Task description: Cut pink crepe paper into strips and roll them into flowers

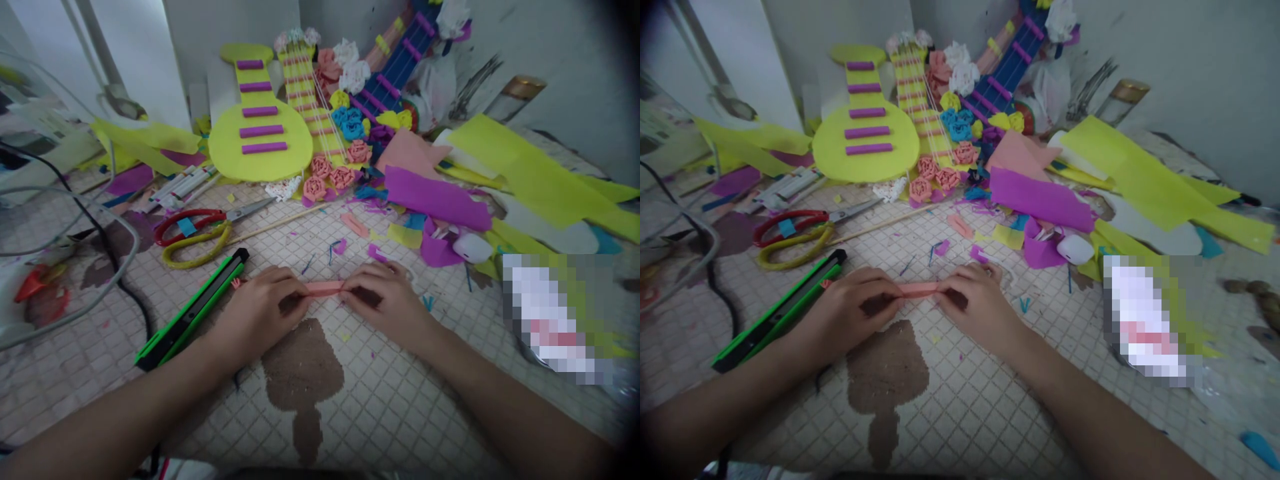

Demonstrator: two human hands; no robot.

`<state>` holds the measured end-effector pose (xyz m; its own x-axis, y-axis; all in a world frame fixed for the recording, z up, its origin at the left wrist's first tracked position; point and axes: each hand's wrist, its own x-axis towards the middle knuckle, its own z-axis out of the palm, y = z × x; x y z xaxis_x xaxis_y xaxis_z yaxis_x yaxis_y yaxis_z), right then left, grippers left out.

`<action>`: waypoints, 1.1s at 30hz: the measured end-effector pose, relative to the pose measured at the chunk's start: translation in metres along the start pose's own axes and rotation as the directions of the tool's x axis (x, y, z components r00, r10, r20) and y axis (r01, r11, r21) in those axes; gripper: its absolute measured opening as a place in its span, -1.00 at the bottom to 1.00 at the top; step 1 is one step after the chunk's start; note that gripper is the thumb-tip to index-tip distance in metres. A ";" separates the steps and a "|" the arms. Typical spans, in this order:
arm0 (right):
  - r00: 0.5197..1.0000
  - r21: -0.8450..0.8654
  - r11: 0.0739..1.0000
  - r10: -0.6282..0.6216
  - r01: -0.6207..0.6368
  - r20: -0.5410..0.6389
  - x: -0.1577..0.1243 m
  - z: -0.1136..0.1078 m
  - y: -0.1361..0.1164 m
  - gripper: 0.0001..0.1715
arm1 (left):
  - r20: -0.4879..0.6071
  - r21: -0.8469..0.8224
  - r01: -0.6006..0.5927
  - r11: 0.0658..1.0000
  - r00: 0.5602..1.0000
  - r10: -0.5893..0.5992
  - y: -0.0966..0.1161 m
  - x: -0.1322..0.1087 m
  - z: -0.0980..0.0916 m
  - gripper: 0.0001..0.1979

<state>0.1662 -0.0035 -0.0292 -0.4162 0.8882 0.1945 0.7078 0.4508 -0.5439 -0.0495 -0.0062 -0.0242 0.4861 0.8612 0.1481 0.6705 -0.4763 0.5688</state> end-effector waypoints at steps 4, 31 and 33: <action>0.997 -0.021 0.997 0.077 -0.077 -0.020 0.004 0.002 -0.004 -0.90 | 0.026 -0.025 0.050 0.998 0.998 -0.050 0.002 0.002 -0.002 -0.88; 0.986 -0.052 0.986 0.155 -0.158 -0.061 0.010 0.006 -0.012 -0.83 | 0.014 0.027 0.182 0.983 0.983 -0.183 0.007 0.011 0.000 -0.90; 0.986 -0.057 0.985 0.159 -0.162 -0.057 0.010 0.006 -0.012 -0.82 | 0.015 0.027 0.182 0.983 0.983 -0.182 0.007 0.011 0.000 -0.90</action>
<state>0.1507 -0.0007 -0.0257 -0.2649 0.9522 0.1519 0.7971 0.3049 -0.5211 -0.0390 -0.0005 -0.0187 0.3645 0.9307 0.0296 0.7627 -0.3166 0.5639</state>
